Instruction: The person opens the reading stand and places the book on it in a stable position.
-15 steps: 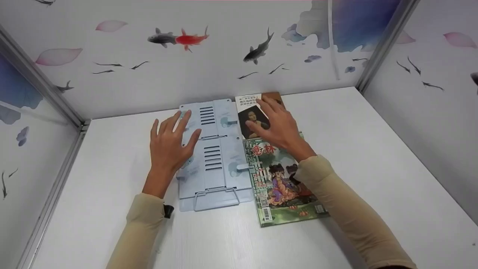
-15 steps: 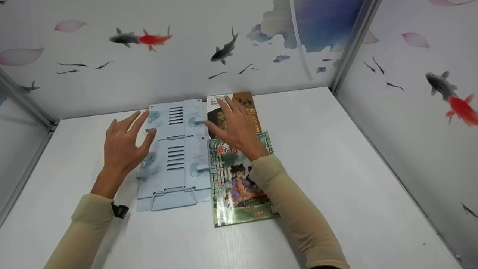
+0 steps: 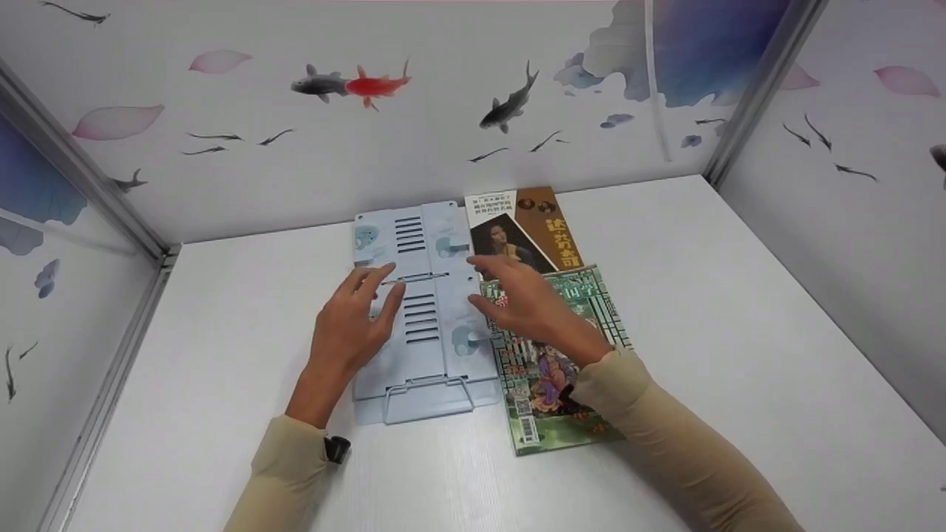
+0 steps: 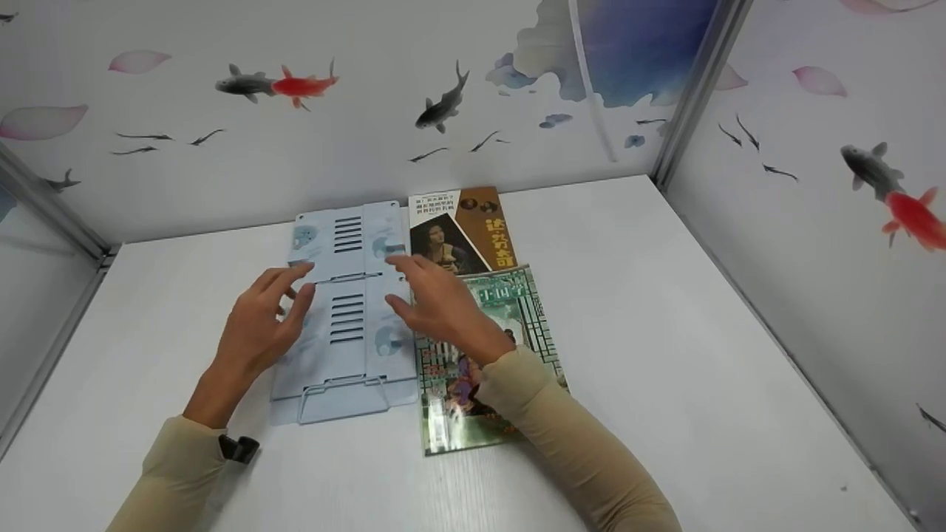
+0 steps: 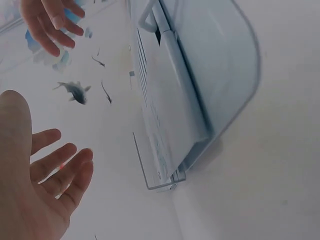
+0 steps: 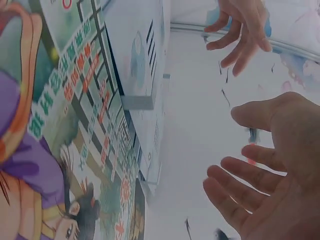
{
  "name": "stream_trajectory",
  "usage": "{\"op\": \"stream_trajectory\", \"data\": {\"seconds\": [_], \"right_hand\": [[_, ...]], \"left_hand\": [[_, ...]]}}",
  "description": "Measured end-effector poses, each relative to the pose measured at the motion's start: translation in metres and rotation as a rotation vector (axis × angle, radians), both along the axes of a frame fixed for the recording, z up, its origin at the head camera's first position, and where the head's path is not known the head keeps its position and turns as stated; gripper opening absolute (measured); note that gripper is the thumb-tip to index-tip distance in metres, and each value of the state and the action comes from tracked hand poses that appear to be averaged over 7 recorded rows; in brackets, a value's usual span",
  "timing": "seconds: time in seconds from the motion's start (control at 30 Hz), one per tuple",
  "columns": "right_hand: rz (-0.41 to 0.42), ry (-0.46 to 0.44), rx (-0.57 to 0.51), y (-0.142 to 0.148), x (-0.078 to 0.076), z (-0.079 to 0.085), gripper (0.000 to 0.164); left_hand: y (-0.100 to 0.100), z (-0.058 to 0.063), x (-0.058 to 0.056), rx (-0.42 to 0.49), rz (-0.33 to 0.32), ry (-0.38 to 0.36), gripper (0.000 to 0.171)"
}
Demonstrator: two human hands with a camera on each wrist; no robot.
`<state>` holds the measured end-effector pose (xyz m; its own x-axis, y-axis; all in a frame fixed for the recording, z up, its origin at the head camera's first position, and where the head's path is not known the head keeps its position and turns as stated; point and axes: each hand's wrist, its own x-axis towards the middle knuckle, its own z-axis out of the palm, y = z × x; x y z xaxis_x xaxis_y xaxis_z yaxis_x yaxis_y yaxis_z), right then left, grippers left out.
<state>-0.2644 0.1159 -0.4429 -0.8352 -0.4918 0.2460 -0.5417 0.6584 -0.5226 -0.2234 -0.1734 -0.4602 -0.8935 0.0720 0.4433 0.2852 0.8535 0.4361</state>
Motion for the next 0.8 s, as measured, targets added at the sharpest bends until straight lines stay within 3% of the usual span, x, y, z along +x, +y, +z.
{"op": "stream_trajectory", "data": {"seconds": [0.27,0.47,0.6,0.8], "right_hand": [[0.183,-0.115,0.054,-0.015,0.021,-0.013,0.018],[0.266,-0.132,0.169,-0.024,0.035,-0.024,0.014],[0.292,-0.199,0.211,-0.028,0.041,-0.028,0.018],[0.240,-0.329,0.158,-0.029,0.044,-0.029,0.015]], "left_hand": [[0.004,-0.010,0.011,-0.009,-0.094,-0.132,0.044],[0.003,-0.012,0.015,-0.027,-0.168,-0.198,0.027],[-0.001,-0.016,0.020,-0.077,-0.265,-0.320,0.015],[-0.012,-0.013,0.029,-0.096,-0.335,-0.538,0.020]]}}
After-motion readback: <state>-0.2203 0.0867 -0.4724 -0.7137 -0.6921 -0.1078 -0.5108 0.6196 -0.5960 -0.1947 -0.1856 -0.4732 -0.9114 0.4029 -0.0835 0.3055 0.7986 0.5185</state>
